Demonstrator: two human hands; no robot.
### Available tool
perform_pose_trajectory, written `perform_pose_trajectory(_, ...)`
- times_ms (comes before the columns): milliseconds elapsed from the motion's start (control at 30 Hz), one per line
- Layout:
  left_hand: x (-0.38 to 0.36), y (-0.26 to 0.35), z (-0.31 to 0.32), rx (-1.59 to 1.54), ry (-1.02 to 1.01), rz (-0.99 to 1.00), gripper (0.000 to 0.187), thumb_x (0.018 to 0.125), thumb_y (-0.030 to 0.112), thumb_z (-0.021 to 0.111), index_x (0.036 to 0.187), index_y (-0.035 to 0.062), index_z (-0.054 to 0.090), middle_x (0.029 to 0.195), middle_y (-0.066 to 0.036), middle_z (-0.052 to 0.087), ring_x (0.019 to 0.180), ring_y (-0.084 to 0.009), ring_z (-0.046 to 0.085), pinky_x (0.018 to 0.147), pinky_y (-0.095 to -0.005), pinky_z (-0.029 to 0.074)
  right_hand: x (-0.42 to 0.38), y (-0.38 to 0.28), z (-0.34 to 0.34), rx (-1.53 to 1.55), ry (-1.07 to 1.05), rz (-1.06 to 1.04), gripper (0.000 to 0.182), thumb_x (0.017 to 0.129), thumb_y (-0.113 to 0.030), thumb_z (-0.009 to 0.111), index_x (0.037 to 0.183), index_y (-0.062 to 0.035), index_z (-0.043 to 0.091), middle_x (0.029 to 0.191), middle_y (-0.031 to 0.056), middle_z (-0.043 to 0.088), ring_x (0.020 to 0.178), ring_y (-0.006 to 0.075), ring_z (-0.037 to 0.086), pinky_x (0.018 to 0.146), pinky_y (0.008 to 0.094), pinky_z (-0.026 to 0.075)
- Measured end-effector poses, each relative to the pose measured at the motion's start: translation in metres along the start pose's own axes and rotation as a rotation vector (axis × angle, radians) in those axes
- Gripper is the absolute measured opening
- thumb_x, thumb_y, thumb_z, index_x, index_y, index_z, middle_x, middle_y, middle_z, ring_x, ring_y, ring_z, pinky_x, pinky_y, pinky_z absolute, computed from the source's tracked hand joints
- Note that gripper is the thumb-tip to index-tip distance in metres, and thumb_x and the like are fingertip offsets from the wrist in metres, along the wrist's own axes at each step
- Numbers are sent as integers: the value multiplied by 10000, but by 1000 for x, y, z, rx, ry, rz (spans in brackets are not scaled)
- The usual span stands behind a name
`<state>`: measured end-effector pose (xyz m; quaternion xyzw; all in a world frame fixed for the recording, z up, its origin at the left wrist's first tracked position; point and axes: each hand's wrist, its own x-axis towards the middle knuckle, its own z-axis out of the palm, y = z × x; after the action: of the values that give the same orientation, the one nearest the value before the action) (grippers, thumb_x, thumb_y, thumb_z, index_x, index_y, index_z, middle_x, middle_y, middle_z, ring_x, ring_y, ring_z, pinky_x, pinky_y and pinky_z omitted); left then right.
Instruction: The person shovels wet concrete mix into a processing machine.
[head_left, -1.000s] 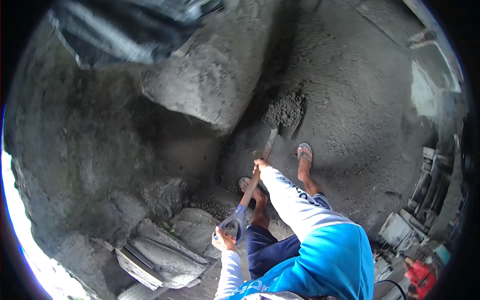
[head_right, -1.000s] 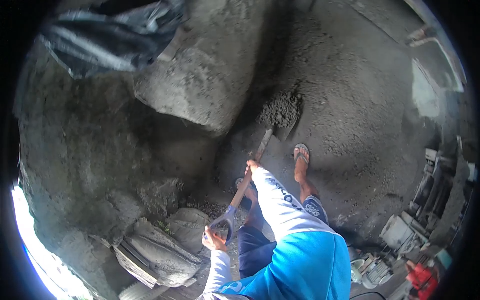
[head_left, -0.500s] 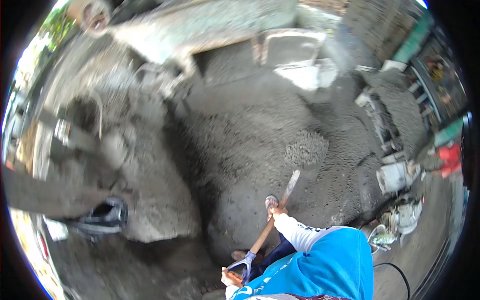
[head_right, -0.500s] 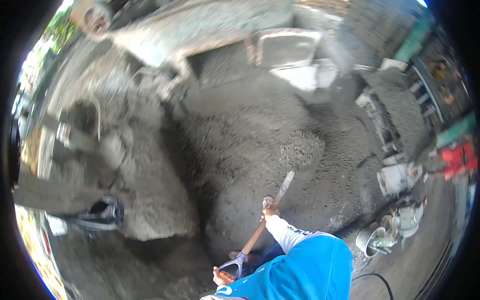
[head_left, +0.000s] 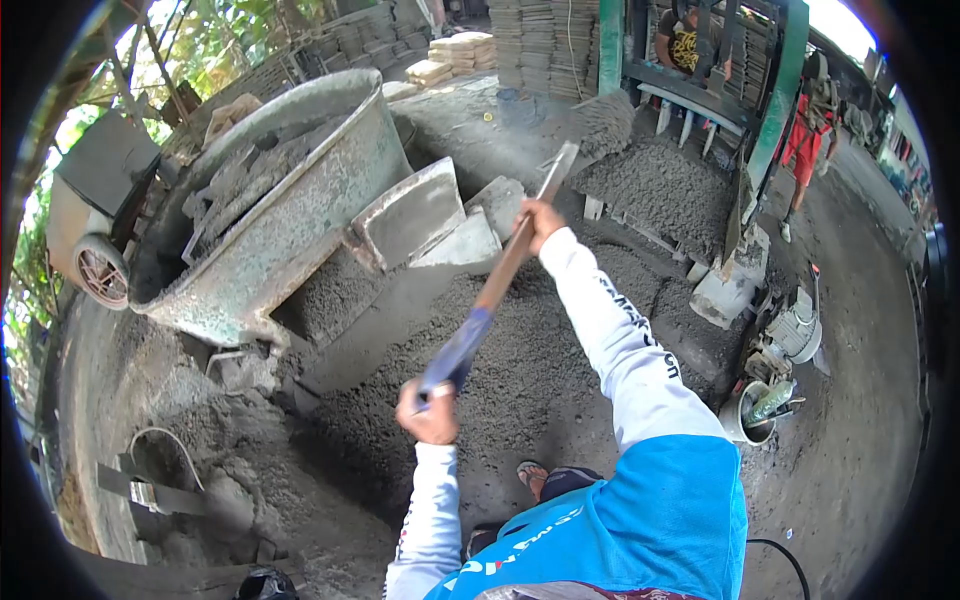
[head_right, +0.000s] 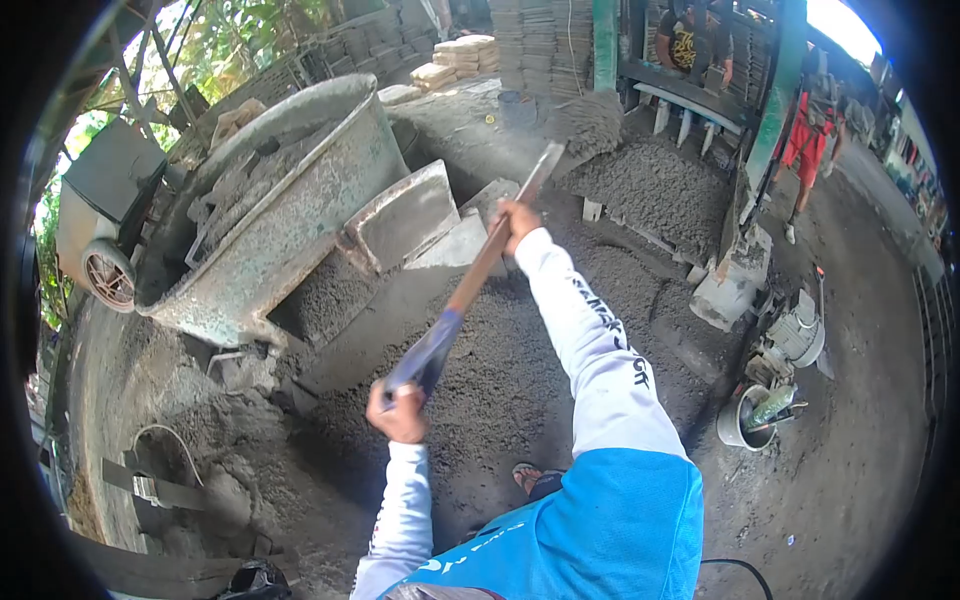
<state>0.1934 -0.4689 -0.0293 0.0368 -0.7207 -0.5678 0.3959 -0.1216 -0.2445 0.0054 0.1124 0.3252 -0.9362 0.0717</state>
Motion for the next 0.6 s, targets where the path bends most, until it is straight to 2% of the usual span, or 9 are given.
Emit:
perform_pose_trajectory(67,15,59,38,112,-351,217,363,790,331,751,754,34,544,672,-94,536,611,-265,570,556,-385,437,25,-35,-19,-105,140,-149,180,828,-170,701,817,-85,543,599,34,513,518,210,540,513,359,494)
perform_pose_trajectory(133,-2,45,81,177,-603,513,362,776,348,764,762,49,559,726,-126,540,683,-324,558,616,-426,433,23,-56,-64,-224,215,-134,216,825,-194,719,846,-56,554,591,45,532,517,210,558,489,351,497)
perform_pose_trajectory(200,-37,33,105,299,-892,534,399,746,403,779,836,50,616,758,-133,575,731,-367,556,653,-461,435,9,-65,-101,-692,335,-80,319,785,-182,757,965,-7,559,667,86,584,520,216,580,490,380,515)
perform_pose_trajectory(267,-76,22,103,158,-1066,609,374,802,380,746,914,37,645,793,-128,608,817,-341,610,697,-418,489,-28,-58,-115,-821,275,-268,366,762,-166,774,983,16,545,646,97,585,482,215,566,461,389,499)
perform_pose_trajectory(367,-143,-15,74,-407,-1256,192,337,862,357,693,999,52,656,909,-113,660,911,-287,638,763,-355,498,-112,-40,-123,-943,192,-260,402,741,-116,769,1029,39,536,662,118,594,503,205,577,461,380,480)
perform_pose_trajectory(467,-135,-73,27,-457,-1523,-845,369,882,358,684,1094,58,654,980,-84,686,912,-219,663,768,-318,518,-167,-13,-164,-1226,261,-251,483,733,-133,776,1115,37,532,695,134,606,526,200,595,460,369,457)
perform_pose_trajectory(500,-125,-89,12,-407,-1441,-846,354,883,353,684,1079,60,656,962,-68,685,865,-192,662,730,-307,516,-198,-7,-157,-1237,336,-129,507,711,-135,779,1149,8,567,758,132,647,618,205,634,552,370,487)
perform_pose_trajectory(533,-113,-103,-6,-356,-1359,-850,339,884,347,684,1064,62,658,945,-51,685,818,-164,661,691,-297,513,-212,8,-169,-1331,348,-100,492,704,-133,776,1139,-2,586,787,127,661,664,209,645,595,365,495)
perform_pose_trajectory(600,-78,-112,-35,-358,-1246,-1071,331,888,326,672,1090,64,643,954,-50,677,798,-177,657,686,-286,508,-232,50,-205,-1509,364,-30,464,691,-129,770,1118,-22,624,844,117,689,755,216,665,680,355,512)
